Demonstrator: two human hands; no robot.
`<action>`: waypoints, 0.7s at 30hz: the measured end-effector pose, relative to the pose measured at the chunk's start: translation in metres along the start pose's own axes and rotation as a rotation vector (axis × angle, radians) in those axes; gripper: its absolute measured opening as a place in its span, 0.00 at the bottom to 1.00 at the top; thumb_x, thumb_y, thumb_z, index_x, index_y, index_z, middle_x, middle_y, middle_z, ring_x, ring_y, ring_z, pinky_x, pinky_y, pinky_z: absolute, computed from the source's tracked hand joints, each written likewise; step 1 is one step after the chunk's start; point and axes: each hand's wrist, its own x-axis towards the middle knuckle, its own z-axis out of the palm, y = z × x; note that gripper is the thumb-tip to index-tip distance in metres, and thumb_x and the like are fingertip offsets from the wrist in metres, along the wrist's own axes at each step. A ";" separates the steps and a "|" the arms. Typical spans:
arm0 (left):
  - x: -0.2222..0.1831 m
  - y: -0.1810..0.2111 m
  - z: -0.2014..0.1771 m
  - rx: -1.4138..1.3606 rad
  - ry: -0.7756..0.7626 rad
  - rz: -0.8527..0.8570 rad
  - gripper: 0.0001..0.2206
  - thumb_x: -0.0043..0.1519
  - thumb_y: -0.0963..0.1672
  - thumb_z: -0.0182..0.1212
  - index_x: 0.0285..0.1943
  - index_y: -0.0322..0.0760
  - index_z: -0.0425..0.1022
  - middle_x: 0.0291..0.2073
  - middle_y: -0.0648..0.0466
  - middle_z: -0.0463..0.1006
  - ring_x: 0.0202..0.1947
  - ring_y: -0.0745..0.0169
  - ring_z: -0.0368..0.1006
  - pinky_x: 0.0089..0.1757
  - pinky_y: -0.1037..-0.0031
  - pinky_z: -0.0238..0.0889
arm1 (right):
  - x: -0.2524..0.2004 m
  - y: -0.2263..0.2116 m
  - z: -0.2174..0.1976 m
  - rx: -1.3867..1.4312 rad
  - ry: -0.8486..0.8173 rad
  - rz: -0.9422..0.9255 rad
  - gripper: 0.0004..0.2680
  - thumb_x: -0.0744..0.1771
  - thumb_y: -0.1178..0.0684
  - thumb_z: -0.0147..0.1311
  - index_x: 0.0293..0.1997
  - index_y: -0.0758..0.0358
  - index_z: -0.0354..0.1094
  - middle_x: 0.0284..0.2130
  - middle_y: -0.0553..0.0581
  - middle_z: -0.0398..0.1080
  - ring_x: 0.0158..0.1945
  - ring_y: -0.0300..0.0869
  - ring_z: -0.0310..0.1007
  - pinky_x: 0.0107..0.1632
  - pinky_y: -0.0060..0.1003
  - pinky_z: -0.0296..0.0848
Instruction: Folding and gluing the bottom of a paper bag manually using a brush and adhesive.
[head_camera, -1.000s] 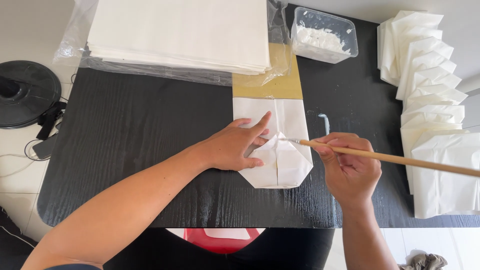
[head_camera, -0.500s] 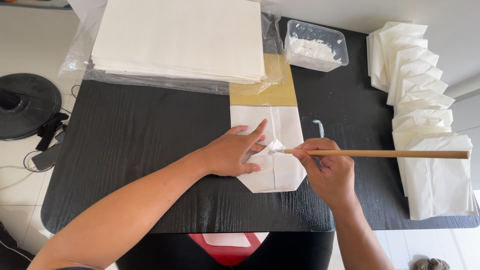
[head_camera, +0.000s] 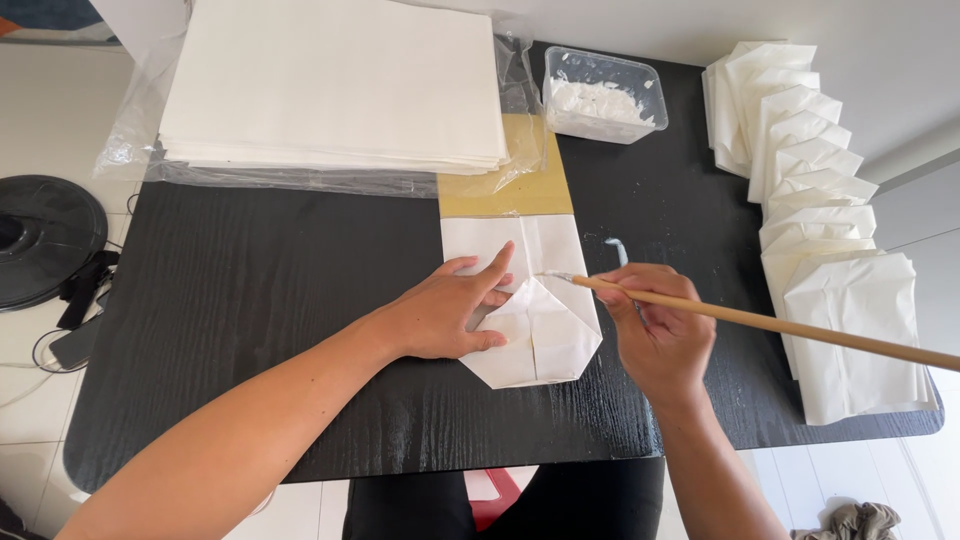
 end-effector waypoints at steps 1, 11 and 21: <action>-0.001 0.000 0.001 0.004 -0.002 -0.003 0.48 0.61 0.50 0.60 0.81 0.28 0.27 0.60 0.45 0.78 0.72 0.55 0.60 0.72 0.56 0.26 | -0.004 -0.002 -0.005 0.008 0.018 0.008 0.06 0.67 0.64 0.60 0.41 0.71 0.63 0.34 0.65 0.74 0.40 0.52 0.82 0.43 0.37 0.82; -0.001 -0.001 0.004 -0.004 0.001 -0.009 0.47 0.62 0.49 0.59 0.81 0.28 0.27 0.62 0.45 0.77 0.73 0.55 0.58 0.72 0.56 0.27 | -0.042 -0.017 -0.016 -0.198 0.140 0.040 0.09 0.64 0.65 0.68 0.35 0.74 0.66 0.27 0.66 0.74 0.31 0.52 0.81 0.36 0.37 0.80; 0.002 -0.006 0.008 -0.091 0.006 0.025 0.48 0.62 0.51 0.59 0.80 0.35 0.22 0.68 0.43 0.68 0.75 0.62 0.54 0.70 0.63 0.27 | -0.055 -0.032 0.017 -0.523 0.066 -0.209 0.07 0.63 0.59 0.69 0.34 0.65 0.72 0.33 0.61 0.77 0.36 0.44 0.83 0.39 0.30 0.82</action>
